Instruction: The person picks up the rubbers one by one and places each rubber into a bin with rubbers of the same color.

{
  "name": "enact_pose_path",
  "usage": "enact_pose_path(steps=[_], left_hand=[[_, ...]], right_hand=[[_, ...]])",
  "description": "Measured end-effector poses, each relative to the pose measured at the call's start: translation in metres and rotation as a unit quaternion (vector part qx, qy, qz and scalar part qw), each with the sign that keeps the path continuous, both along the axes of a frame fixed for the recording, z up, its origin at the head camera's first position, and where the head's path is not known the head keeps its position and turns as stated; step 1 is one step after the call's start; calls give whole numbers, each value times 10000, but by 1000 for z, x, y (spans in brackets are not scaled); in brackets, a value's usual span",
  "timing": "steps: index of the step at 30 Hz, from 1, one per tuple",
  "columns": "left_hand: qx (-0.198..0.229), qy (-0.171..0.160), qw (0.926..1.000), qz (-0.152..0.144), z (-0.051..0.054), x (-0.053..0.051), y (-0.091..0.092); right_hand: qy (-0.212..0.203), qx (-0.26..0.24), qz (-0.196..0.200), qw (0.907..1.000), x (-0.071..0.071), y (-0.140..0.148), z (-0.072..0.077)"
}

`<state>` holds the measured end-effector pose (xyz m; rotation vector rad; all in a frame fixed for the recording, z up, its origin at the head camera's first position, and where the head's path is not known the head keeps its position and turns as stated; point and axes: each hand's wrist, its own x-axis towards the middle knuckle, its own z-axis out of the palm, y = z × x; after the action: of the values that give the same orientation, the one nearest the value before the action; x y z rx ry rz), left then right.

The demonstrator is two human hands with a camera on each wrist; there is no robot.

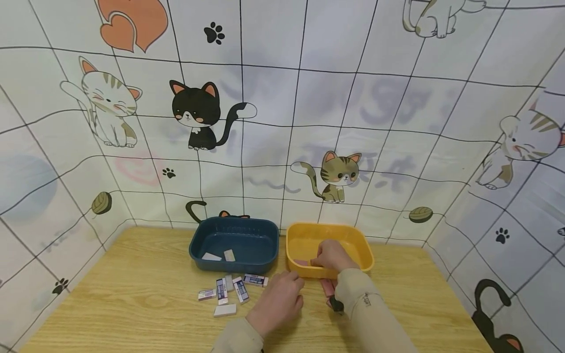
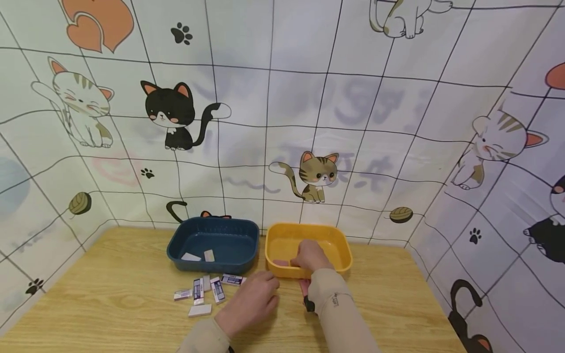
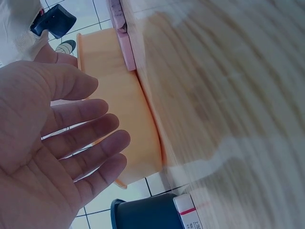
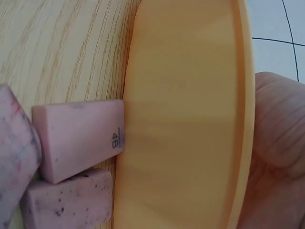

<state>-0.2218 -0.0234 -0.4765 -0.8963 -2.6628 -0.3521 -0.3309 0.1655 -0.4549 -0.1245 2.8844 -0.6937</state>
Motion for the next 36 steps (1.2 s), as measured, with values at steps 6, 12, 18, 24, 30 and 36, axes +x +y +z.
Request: enact_pose_path(steps=[6,12,18,24,30,36], left_hand=[[-26,-90,9999,56,1,0,-1],[-11,-101,9999,81,3,0,-2],[22,-51,9999,96,3,0,-4],[52,-21,9999,110,3,1,-5],[5,89,9999,122,3,2,-7],[-10,8,9999,144,4,3,-9]], right_hand=[[-93,-37,8,9999,0,-3,1],[-238,-128,-121,9996,0,-6,3],[-330,-35,-220,9992,-3,-6,0],[-341,83,-180,9992,-3,-5,-3],[-335,42,-186,9993,-4,-4,-4],[-393,-86,-193,9990,-4,-1,-4]])
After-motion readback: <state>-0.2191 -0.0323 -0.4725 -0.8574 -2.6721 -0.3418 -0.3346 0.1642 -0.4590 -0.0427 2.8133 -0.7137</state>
